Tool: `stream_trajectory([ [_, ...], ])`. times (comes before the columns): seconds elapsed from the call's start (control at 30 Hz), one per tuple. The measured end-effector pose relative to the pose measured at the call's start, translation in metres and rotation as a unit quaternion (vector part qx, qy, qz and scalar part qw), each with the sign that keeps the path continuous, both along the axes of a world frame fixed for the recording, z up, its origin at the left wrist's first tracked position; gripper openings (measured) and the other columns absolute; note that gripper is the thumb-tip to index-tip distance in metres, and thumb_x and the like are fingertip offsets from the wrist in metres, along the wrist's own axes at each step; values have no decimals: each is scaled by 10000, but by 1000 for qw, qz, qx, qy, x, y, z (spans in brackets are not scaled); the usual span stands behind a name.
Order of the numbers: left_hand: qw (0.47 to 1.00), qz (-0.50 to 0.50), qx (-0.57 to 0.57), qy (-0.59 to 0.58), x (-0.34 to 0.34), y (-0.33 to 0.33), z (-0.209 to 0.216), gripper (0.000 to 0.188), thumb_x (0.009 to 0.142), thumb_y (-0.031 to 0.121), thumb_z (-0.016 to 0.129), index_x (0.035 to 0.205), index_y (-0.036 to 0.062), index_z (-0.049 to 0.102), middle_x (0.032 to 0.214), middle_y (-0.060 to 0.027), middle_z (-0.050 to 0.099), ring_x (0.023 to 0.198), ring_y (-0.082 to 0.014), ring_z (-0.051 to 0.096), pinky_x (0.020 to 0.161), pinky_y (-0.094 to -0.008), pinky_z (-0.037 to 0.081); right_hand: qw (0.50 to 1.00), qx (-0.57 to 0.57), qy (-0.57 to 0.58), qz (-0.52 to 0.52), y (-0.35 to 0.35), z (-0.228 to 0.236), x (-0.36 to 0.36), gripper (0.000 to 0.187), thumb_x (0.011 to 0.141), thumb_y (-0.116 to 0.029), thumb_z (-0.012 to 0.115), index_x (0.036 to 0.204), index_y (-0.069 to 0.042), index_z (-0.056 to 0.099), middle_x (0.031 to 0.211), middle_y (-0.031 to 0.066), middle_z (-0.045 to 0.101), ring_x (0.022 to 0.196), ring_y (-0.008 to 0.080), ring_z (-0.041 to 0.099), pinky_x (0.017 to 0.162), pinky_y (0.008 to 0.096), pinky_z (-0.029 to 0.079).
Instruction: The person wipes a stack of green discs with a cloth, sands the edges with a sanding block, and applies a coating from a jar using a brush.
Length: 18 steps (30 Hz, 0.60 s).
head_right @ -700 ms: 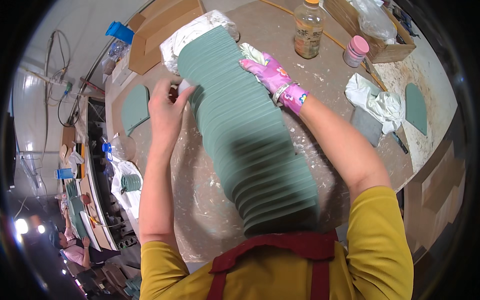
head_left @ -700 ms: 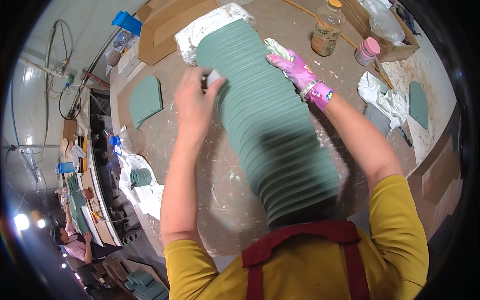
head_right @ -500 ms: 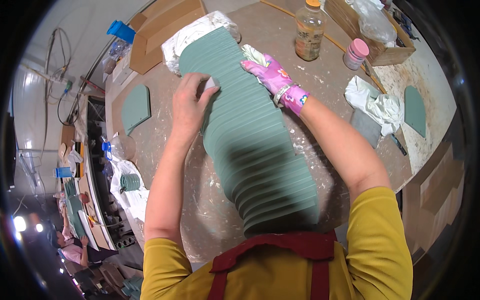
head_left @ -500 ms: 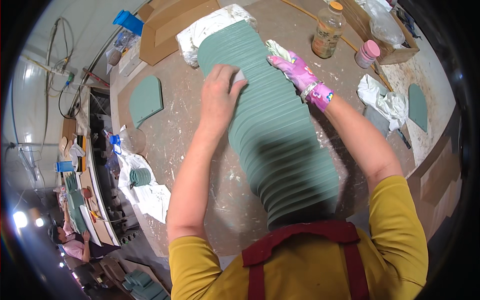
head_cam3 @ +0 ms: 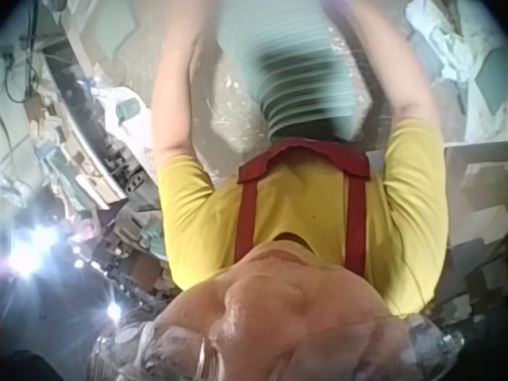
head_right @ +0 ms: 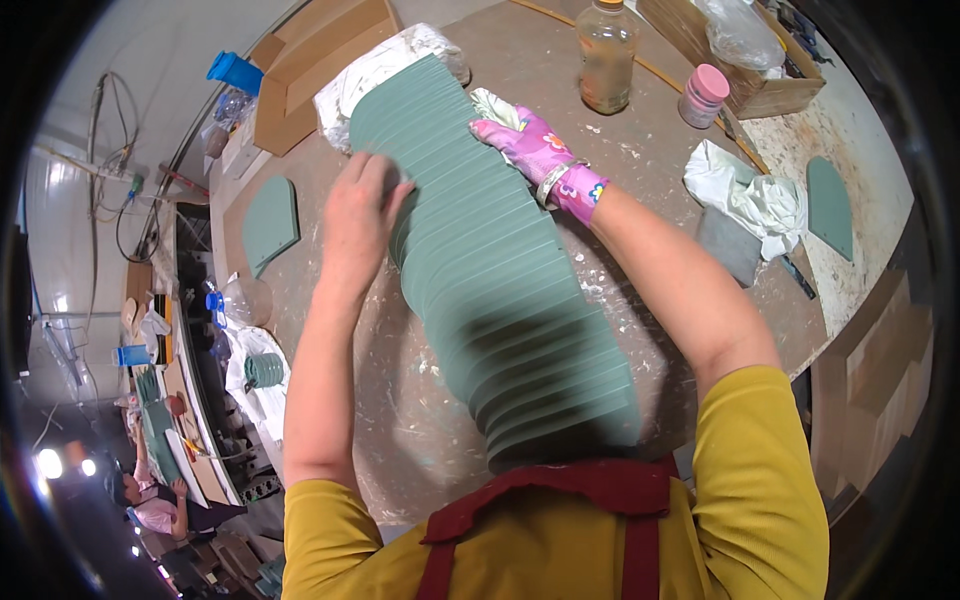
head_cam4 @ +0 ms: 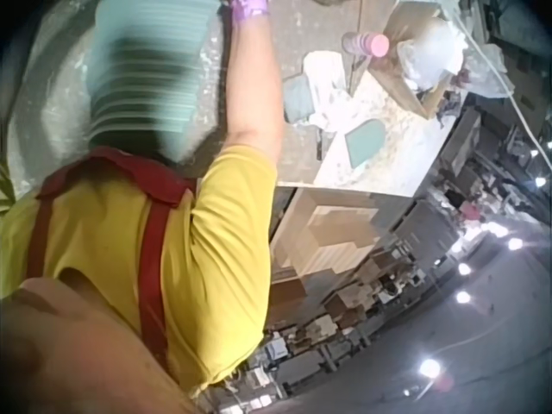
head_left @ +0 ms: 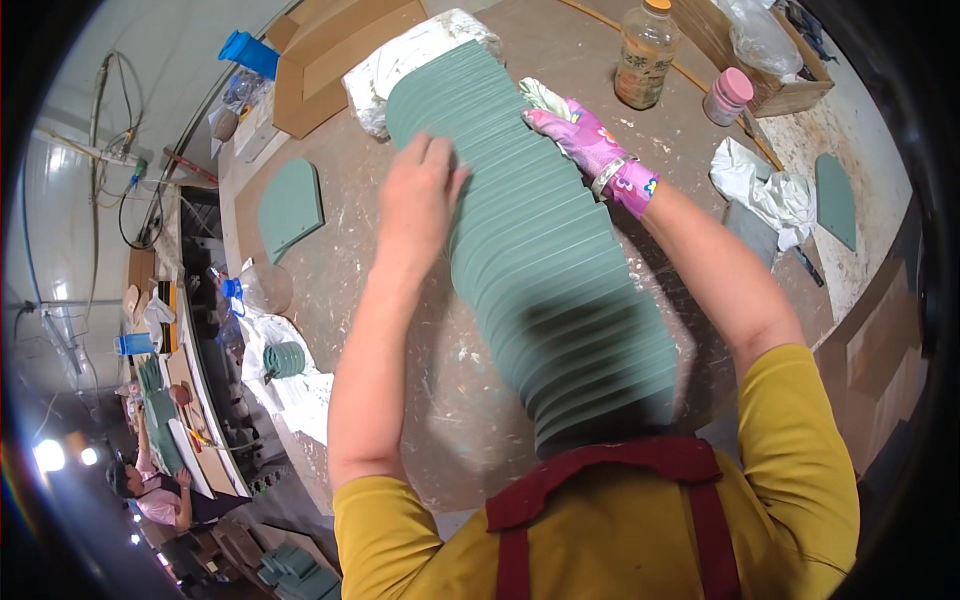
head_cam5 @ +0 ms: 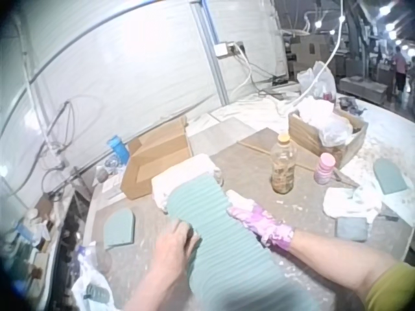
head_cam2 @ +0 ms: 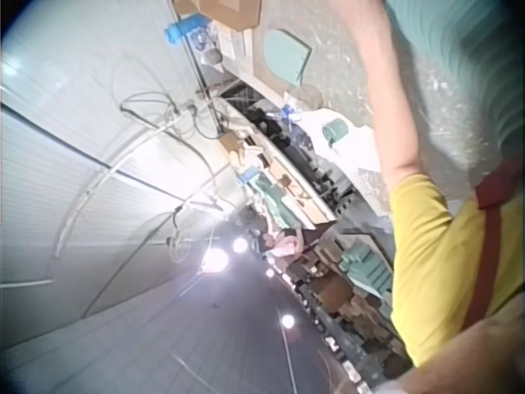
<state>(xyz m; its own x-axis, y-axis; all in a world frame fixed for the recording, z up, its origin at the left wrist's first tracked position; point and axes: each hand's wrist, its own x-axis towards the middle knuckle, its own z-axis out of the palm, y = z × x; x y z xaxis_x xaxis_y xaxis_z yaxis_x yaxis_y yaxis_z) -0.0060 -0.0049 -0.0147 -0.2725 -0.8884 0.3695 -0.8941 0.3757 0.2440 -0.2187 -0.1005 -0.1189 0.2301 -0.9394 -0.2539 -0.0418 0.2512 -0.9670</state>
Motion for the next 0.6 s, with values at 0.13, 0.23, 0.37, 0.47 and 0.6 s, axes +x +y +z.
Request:
stream_trajectory([
  [0.13,994,93,-46,-35,60,42,-21,241,800,84,722,985,7,589,887,-152,553,773,-326,585,681,-392,473,999,-24,-45,-5,5,4,-9,1025,772,-497,756,1459,80,262,1364,222,508,1213,243,536,984,321,446],
  [0.23,962,265,-50,34,132,110,-38,260,820,99,724,1034,8,608,914,-129,594,801,-266,593,704,-359,486,996,-26,-88,11,6,12,-5,888,812,-411,749,1444,54,331,1357,173,530,1194,198,540,968,293,452],
  [0.37,883,446,-52,135,199,212,-55,242,855,165,703,996,-14,623,912,-108,633,787,-224,574,700,-332,468,993,-68,-92,7,17,31,2,704,886,-314,695,1437,3,393,1354,95,547,1181,148,532,972,271,440],
  [0.47,855,503,-42,116,241,269,-79,278,867,210,687,992,-29,619,913,-122,633,772,-237,569,702,-342,461,997,-63,-34,-13,25,46,6,643,914,-285,664,1440,-22,405,1362,62,543,1178,131,526,981,262,428],
  [0.6,848,520,1,98,251,285,-107,282,869,200,674,1006,-40,617,934,-153,626,779,-276,579,716,-375,463,1000,-15,-9,-7,12,26,-1,581,913,-317,666,1375,-17,481,1245,59,600,1103,116,548,941,278,440],
])
